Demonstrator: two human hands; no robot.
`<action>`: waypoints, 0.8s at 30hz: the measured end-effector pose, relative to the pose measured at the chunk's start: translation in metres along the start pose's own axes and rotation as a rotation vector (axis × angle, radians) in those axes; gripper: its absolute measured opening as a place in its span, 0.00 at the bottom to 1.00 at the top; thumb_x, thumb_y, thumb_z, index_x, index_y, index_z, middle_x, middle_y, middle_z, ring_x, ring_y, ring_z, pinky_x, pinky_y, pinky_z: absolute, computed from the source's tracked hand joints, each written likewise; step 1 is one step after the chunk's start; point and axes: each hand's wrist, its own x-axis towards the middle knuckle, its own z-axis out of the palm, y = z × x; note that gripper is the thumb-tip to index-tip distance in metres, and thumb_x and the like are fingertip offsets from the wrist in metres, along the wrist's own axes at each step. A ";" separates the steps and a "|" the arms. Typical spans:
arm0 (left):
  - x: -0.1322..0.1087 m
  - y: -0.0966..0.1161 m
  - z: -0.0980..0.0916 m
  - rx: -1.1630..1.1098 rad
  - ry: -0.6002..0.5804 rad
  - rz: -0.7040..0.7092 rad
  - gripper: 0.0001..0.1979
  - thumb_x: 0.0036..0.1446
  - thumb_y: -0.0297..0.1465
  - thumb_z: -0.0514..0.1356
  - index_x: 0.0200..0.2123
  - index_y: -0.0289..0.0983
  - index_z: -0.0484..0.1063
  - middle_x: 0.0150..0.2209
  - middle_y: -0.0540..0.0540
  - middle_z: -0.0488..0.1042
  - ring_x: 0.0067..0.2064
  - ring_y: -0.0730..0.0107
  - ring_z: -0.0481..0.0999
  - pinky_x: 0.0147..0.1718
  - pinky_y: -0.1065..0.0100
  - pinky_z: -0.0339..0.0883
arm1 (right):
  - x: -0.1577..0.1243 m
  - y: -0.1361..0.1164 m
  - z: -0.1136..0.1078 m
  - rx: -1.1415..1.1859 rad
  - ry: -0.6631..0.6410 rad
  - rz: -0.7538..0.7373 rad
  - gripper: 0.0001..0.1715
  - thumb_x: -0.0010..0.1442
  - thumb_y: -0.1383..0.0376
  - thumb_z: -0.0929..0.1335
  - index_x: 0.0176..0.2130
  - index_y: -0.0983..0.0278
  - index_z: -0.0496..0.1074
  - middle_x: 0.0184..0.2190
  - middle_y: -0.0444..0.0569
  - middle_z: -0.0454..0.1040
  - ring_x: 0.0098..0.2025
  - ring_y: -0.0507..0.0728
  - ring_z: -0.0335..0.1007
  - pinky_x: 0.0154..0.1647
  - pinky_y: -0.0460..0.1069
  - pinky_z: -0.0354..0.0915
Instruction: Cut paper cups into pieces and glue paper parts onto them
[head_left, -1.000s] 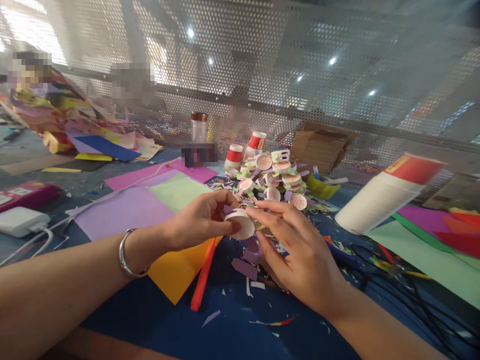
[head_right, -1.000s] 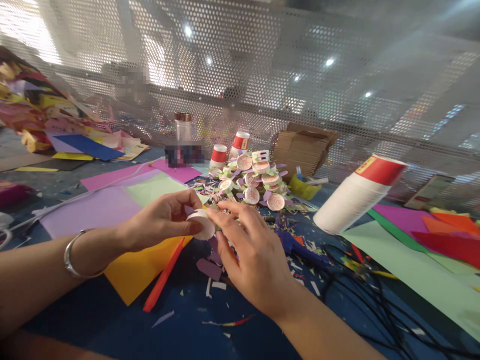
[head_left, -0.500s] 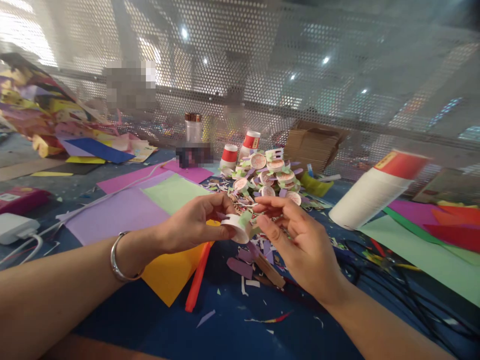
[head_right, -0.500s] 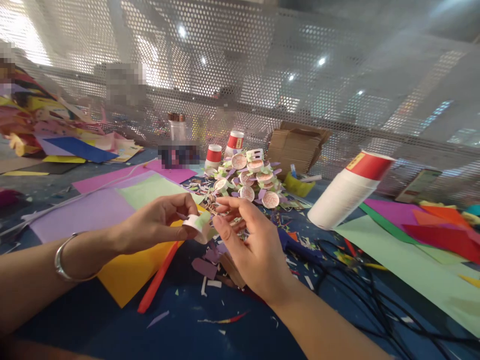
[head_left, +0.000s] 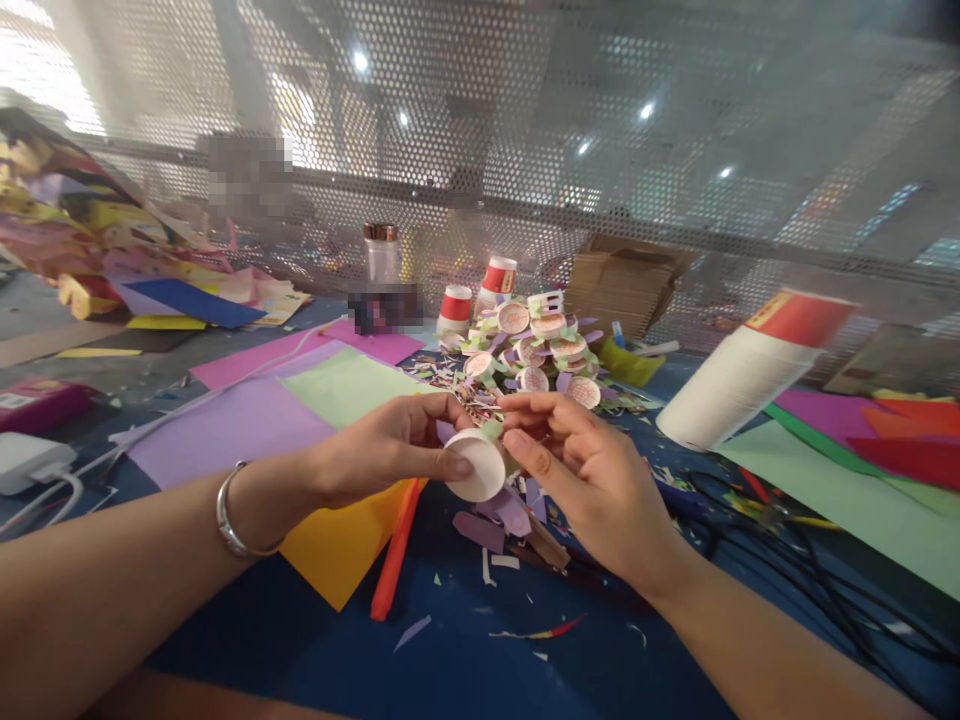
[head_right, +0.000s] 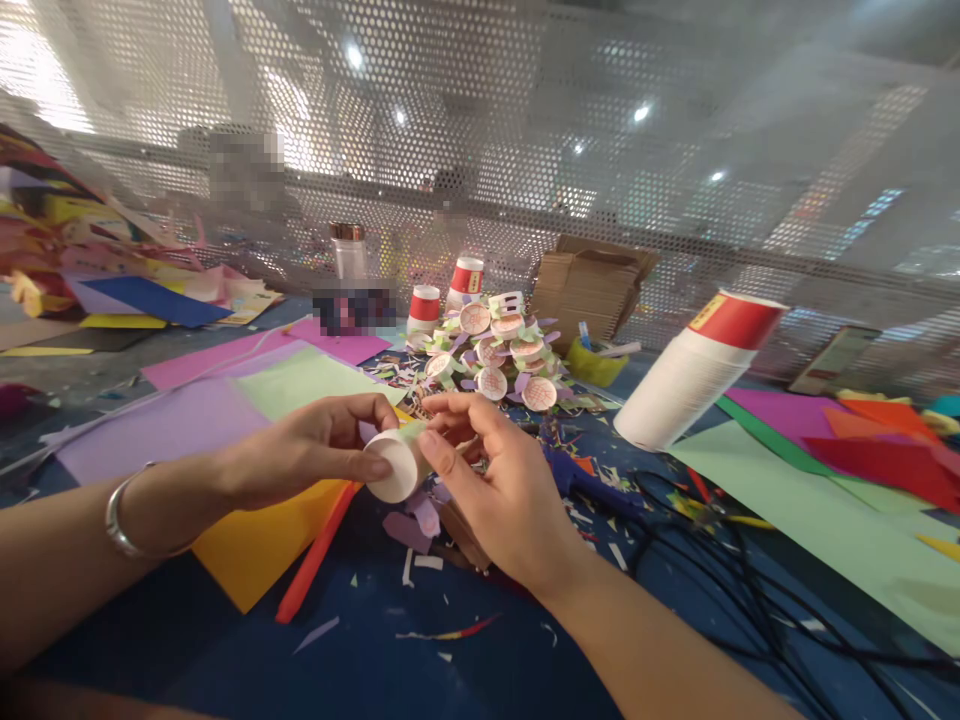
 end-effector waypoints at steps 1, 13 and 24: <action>0.000 0.000 -0.001 -0.020 0.020 0.005 0.13 0.52 0.28 0.70 0.37 0.35 0.69 0.32 0.49 0.78 0.33 0.72 0.76 0.35 0.70 0.65 | 0.000 0.000 0.000 0.009 -0.003 0.014 0.16 0.66 0.57 0.69 0.52 0.61 0.73 0.40 0.49 0.80 0.40 0.55 0.78 0.34 0.47 0.74; 0.001 0.000 -0.002 -0.052 0.060 0.036 0.14 0.49 0.26 0.72 0.33 0.34 0.68 0.30 0.50 0.76 0.32 0.75 0.73 0.32 0.72 0.63 | 0.003 0.002 0.000 0.101 -0.022 0.083 0.14 0.65 0.62 0.70 0.51 0.61 0.73 0.36 0.47 0.80 0.35 0.53 0.76 0.33 0.47 0.70; 0.002 0.000 0.001 -0.033 0.087 0.053 0.15 0.51 0.26 0.71 0.35 0.34 0.66 0.29 0.52 0.74 0.31 0.76 0.73 0.31 0.73 0.65 | 0.001 0.004 0.002 0.282 -0.042 0.193 0.15 0.63 0.57 0.72 0.49 0.58 0.73 0.37 0.44 0.77 0.37 0.51 0.72 0.36 0.46 0.68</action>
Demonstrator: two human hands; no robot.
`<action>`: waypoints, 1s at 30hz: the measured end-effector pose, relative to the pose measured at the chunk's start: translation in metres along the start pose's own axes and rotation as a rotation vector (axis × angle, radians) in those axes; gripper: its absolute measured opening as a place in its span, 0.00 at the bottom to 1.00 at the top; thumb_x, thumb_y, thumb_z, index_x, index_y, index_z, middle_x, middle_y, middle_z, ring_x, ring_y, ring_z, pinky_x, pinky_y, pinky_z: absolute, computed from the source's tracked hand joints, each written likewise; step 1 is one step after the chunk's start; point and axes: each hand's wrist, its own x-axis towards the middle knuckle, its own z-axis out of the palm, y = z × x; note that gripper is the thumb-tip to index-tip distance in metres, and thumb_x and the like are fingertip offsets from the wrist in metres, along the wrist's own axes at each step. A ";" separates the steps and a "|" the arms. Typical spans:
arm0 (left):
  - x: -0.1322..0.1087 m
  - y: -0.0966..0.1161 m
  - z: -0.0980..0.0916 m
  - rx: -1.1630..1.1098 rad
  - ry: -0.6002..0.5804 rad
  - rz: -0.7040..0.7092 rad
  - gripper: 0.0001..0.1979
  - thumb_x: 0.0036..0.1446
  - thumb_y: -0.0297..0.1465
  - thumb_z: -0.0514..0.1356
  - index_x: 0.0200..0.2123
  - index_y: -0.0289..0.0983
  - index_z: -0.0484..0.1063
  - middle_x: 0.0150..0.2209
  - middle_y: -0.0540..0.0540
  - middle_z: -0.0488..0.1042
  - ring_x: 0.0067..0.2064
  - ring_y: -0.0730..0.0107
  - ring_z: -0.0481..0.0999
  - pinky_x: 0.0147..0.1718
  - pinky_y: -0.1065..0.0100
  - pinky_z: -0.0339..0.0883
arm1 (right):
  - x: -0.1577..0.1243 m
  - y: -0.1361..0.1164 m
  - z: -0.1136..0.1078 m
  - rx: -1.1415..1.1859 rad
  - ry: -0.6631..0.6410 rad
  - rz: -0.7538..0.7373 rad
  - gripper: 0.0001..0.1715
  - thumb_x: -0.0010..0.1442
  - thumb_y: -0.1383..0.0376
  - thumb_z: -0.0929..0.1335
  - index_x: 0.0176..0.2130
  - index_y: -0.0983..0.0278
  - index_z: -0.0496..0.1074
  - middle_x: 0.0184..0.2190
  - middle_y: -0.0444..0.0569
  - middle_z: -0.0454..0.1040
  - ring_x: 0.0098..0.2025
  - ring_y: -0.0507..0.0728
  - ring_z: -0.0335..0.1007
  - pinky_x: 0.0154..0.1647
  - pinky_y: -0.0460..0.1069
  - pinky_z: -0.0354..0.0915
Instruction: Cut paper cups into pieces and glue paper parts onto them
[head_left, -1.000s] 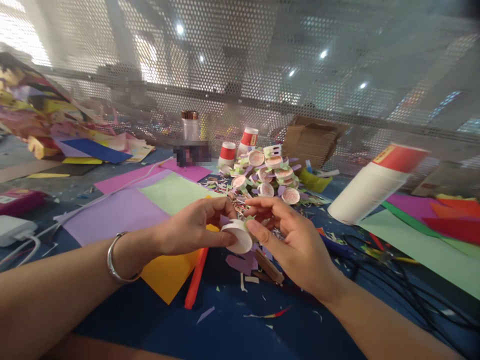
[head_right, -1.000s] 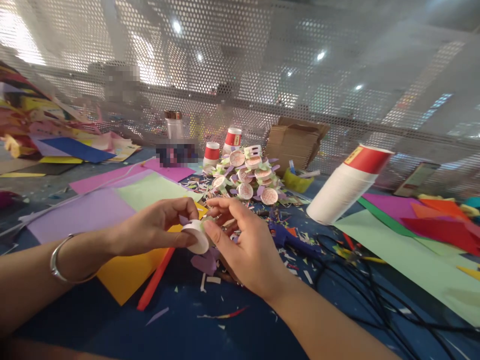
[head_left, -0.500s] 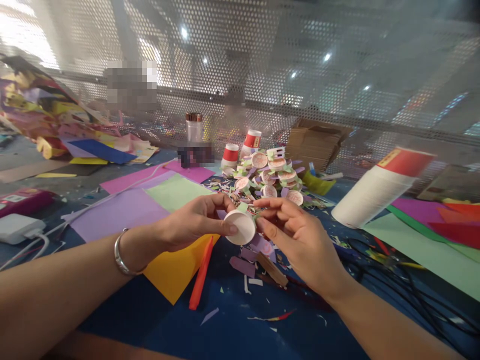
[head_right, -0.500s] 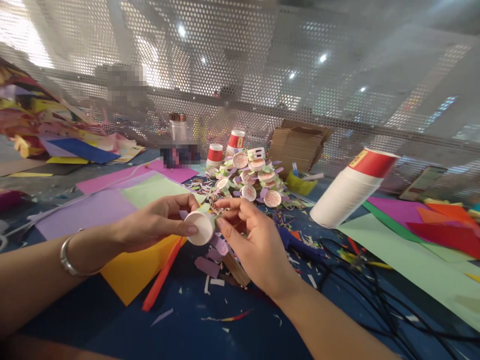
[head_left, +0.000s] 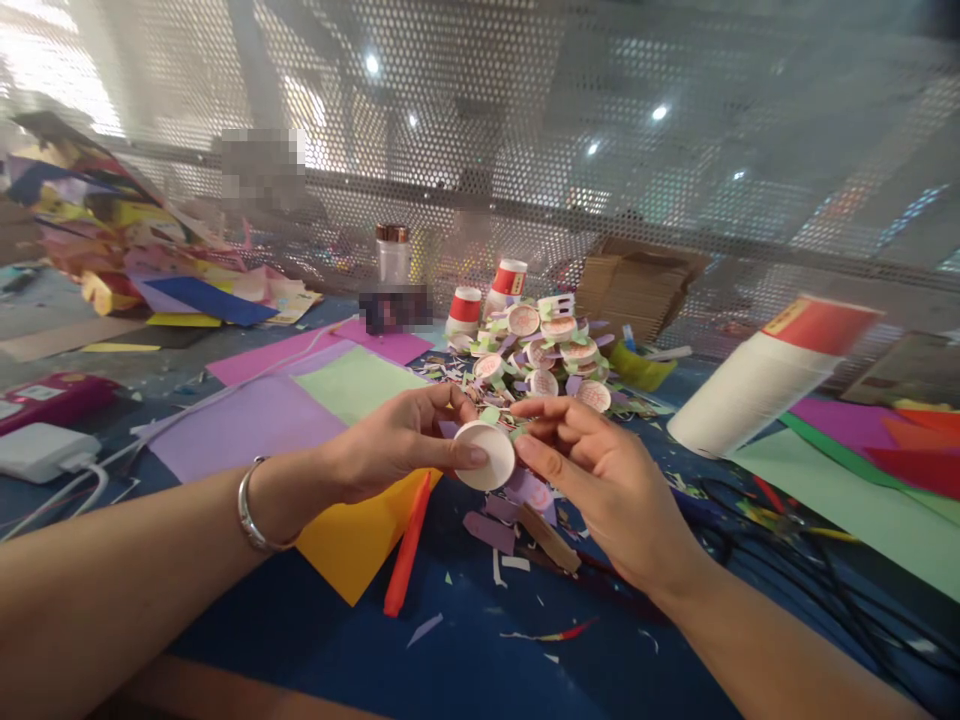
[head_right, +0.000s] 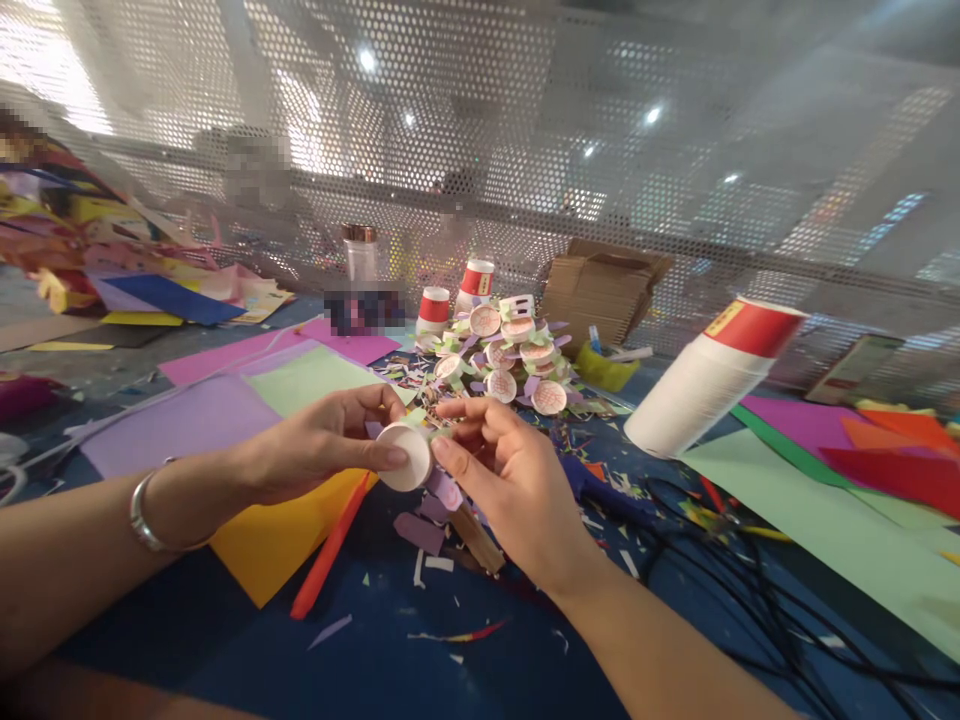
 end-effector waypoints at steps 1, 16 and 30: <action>-0.001 0.000 0.001 0.012 0.013 0.011 0.16 0.51 0.27 0.71 0.36 0.35 0.65 0.28 0.53 0.74 0.30 0.76 0.73 0.31 0.73 0.65 | 0.000 0.000 0.000 -0.001 0.002 0.004 0.15 0.63 0.57 0.72 0.49 0.58 0.73 0.36 0.44 0.77 0.36 0.51 0.72 0.36 0.46 0.68; -0.001 -0.001 0.005 0.178 0.040 0.254 0.10 0.58 0.27 0.67 0.39 0.36 0.67 0.32 0.52 0.75 0.34 0.74 0.76 0.34 0.70 0.70 | 0.001 0.003 0.002 0.070 0.003 0.019 0.15 0.63 0.57 0.73 0.49 0.57 0.74 0.37 0.42 0.78 0.38 0.51 0.73 0.38 0.46 0.68; 0.002 -0.001 0.003 0.091 0.331 0.208 0.24 0.51 0.29 0.72 0.47 0.38 0.64 0.30 0.53 0.75 0.29 0.73 0.77 0.28 0.74 0.71 | 0.006 0.001 0.002 -0.016 0.171 0.047 0.17 0.63 0.54 0.71 0.47 0.61 0.75 0.32 0.45 0.76 0.32 0.51 0.71 0.31 0.46 0.69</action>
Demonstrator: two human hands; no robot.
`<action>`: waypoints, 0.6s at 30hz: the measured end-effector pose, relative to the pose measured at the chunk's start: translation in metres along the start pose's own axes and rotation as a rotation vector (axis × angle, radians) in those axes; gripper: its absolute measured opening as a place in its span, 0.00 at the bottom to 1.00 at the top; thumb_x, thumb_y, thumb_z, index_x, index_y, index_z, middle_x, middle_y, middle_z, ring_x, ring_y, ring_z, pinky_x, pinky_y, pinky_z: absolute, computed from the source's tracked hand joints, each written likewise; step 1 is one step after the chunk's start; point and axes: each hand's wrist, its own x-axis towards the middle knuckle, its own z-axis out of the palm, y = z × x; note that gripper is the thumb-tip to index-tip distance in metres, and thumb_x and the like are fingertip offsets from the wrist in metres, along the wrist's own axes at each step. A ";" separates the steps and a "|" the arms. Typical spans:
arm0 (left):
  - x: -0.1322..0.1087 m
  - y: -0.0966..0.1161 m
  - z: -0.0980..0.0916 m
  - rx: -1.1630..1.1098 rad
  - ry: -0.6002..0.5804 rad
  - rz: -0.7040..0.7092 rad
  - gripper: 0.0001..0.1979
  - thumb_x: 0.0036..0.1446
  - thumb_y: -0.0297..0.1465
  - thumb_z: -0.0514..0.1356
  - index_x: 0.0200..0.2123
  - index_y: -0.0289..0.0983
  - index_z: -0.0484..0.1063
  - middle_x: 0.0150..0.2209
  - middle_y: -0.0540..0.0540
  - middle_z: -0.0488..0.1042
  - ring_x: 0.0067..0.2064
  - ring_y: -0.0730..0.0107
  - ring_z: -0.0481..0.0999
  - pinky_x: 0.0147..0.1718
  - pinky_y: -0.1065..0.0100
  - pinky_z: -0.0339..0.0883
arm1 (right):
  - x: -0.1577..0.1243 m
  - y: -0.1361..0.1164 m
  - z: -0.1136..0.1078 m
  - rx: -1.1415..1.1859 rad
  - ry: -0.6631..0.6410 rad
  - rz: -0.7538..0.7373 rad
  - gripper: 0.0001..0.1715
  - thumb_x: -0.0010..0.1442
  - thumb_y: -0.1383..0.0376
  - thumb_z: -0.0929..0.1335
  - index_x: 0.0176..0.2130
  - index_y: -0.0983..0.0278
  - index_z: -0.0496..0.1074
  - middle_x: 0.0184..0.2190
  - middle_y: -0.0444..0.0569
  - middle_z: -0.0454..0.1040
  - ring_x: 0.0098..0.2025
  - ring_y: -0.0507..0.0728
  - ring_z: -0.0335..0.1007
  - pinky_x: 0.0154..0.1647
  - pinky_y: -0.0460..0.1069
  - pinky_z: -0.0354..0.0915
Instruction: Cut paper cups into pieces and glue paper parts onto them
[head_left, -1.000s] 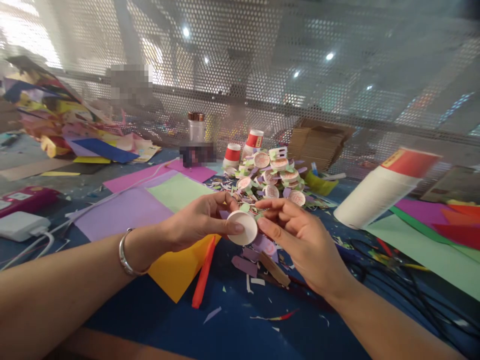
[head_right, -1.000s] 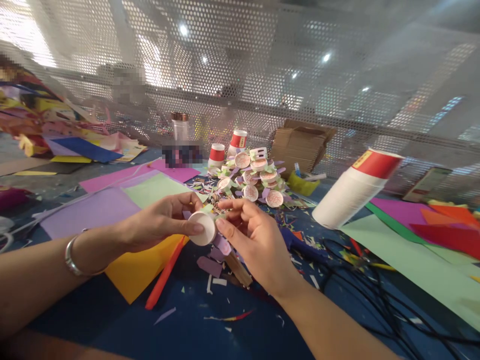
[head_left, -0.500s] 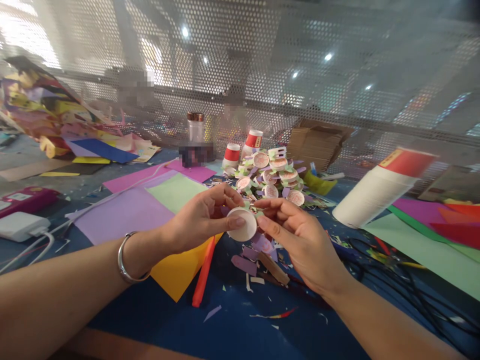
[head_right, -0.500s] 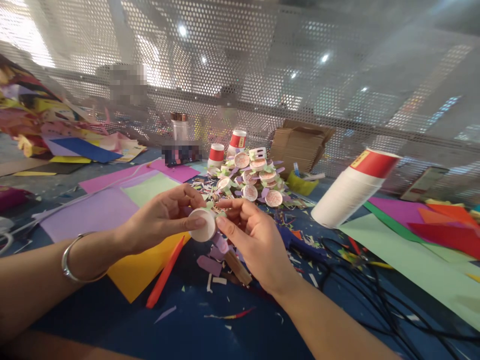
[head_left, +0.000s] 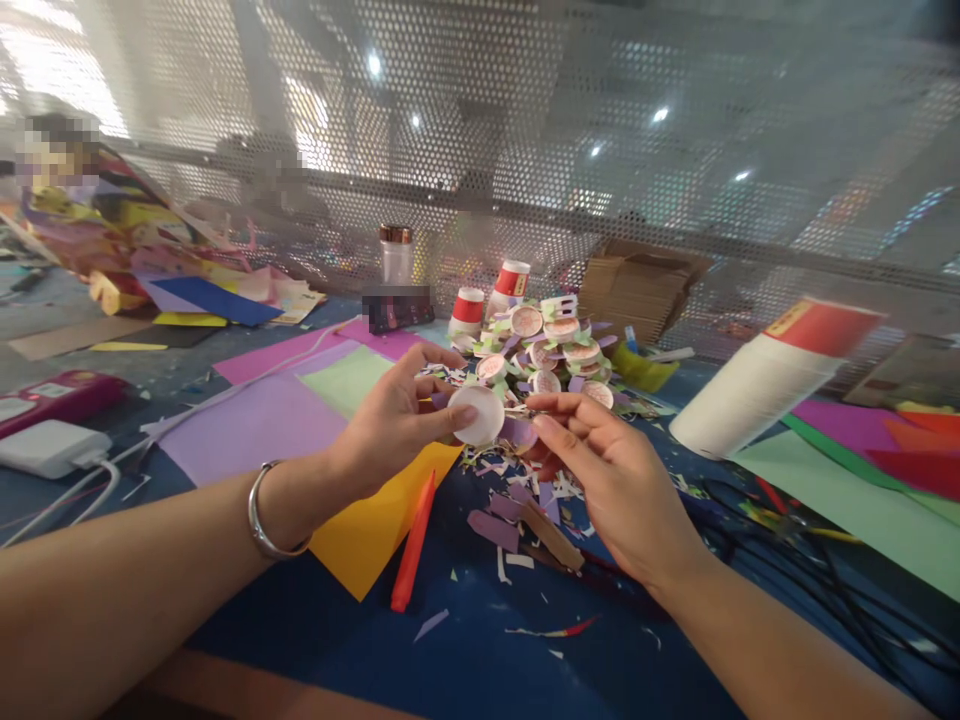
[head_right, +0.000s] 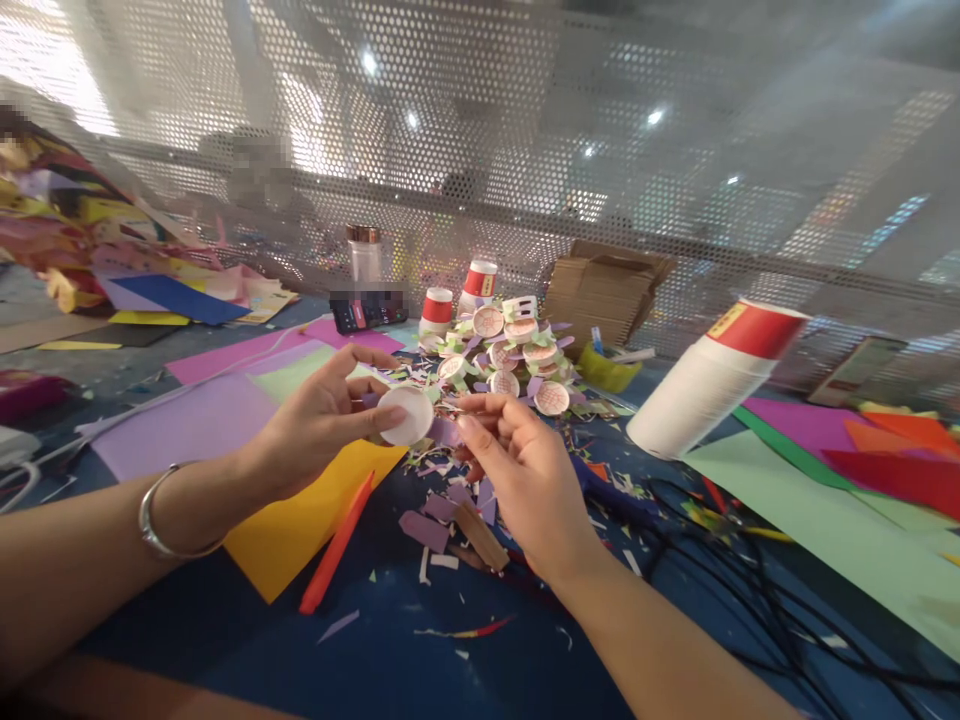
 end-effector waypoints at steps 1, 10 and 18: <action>0.000 0.000 0.000 0.001 0.020 -0.007 0.27 0.50 0.30 0.72 0.49 0.38 0.63 0.30 0.52 0.75 0.30 0.72 0.78 0.28 0.73 0.72 | 0.000 0.000 0.000 -0.003 0.003 0.008 0.18 0.63 0.53 0.71 0.47 0.62 0.75 0.31 0.45 0.75 0.32 0.52 0.71 0.31 0.46 0.69; -0.003 0.004 0.002 -0.025 0.027 -0.038 0.35 0.47 0.30 0.73 0.54 0.38 0.58 0.33 0.51 0.74 0.31 0.71 0.76 0.30 0.70 0.70 | 0.000 0.005 0.000 -0.076 -0.053 0.044 0.15 0.62 0.53 0.72 0.40 0.62 0.75 0.30 0.46 0.76 0.32 0.53 0.71 0.30 0.47 0.69; -0.005 0.001 0.000 -0.019 -0.088 -0.163 0.34 0.49 0.27 0.71 0.56 0.37 0.57 0.27 0.56 0.69 0.29 0.75 0.70 0.31 0.69 0.63 | 0.006 0.010 -0.005 -0.092 -0.026 0.048 0.16 0.62 0.53 0.72 0.39 0.63 0.75 0.32 0.48 0.78 0.33 0.55 0.73 0.33 0.50 0.68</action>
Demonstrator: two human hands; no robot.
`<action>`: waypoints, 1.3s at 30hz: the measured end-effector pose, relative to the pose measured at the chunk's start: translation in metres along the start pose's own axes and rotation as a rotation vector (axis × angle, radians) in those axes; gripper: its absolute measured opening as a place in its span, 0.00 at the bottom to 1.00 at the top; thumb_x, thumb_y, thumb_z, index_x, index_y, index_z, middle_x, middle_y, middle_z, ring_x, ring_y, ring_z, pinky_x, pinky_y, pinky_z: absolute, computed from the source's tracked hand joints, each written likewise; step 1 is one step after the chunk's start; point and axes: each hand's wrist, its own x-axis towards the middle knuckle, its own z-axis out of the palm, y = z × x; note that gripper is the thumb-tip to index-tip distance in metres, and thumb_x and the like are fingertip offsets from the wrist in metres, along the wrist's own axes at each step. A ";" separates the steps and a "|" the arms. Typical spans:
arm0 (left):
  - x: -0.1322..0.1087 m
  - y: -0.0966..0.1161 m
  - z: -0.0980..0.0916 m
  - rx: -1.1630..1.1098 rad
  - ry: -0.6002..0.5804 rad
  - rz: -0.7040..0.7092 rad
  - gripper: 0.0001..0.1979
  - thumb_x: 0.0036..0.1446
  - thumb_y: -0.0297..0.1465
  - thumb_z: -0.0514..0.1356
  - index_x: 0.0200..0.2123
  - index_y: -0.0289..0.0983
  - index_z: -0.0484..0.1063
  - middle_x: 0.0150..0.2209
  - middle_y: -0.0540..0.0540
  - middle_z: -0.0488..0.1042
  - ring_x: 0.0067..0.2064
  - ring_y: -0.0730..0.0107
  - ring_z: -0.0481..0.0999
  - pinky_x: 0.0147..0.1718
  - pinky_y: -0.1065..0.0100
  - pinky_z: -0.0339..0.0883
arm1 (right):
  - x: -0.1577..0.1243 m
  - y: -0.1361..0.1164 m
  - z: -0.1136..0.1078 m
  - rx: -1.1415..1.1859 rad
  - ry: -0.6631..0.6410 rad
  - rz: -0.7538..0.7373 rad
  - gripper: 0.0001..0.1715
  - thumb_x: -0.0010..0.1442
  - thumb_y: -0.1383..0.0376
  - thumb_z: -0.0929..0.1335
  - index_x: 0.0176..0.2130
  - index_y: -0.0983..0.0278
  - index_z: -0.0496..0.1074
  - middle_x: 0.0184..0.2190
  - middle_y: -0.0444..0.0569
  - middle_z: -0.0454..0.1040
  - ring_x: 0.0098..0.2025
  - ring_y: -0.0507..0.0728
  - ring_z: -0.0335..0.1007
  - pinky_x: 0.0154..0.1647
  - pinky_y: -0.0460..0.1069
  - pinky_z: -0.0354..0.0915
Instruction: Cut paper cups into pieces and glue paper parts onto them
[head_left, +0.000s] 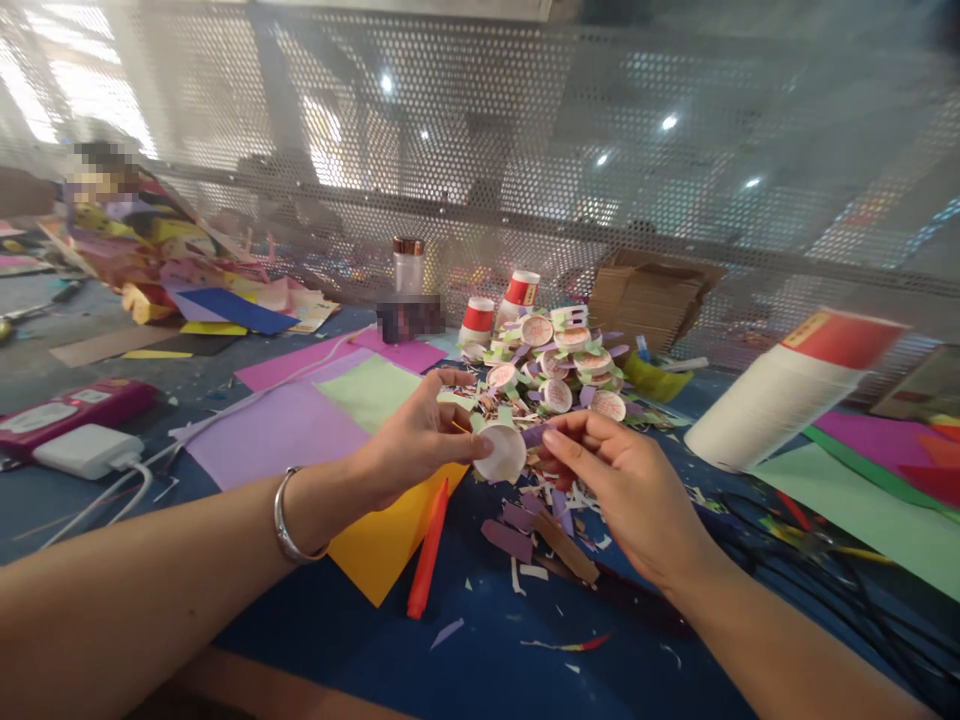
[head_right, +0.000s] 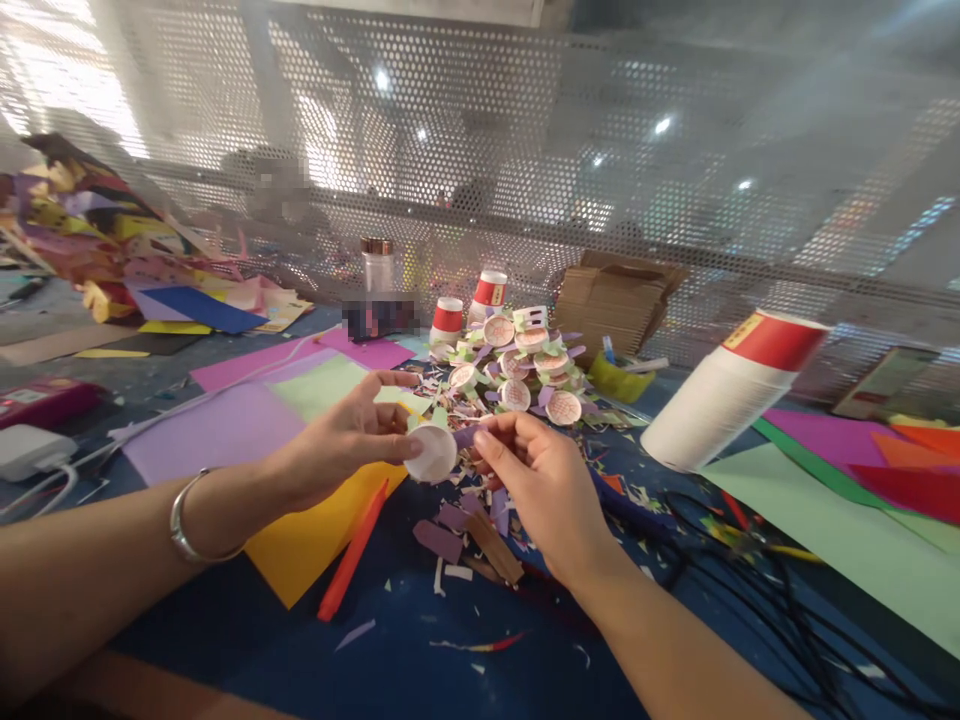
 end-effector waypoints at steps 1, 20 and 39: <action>0.000 -0.001 0.000 0.019 -0.028 -0.020 0.33 0.50 0.27 0.70 0.55 0.38 0.58 0.27 0.56 0.68 0.28 0.75 0.70 0.30 0.69 0.62 | 0.000 0.001 0.000 -0.005 -0.005 -0.004 0.15 0.62 0.53 0.72 0.39 0.63 0.75 0.32 0.48 0.78 0.33 0.55 0.73 0.33 0.50 0.68; -0.002 -0.002 0.000 0.139 -0.271 0.016 0.30 0.53 0.26 0.68 0.55 0.38 0.58 0.28 0.57 0.66 0.29 0.75 0.65 0.29 0.70 0.57 | -0.005 -0.007 0.001 0.024 -0.145 0.005 0.13 0.63 0.54 0.72 0.37 0.61 0.76 0.27 0.43 0.75 0.30 0.52 0.69 0.31 0.47 0.66; 0.005 0.005 0.002 -0.281 0.191 -0.110 0.23 0.51 0.21 0.68 0.48 0.37 0.63 0.40 0.45 0.77 0.38 0.67 0.78 0.38 0.67 0.72 | -0.007 -0.007 -0.001 -0.124 -0.083 -0.068 0.19 0.66 0.49 0.67 0.34 0.61 0.73 0.27 0.45 0.74 0.28 0.53 0.69 0.29 0.49 0.66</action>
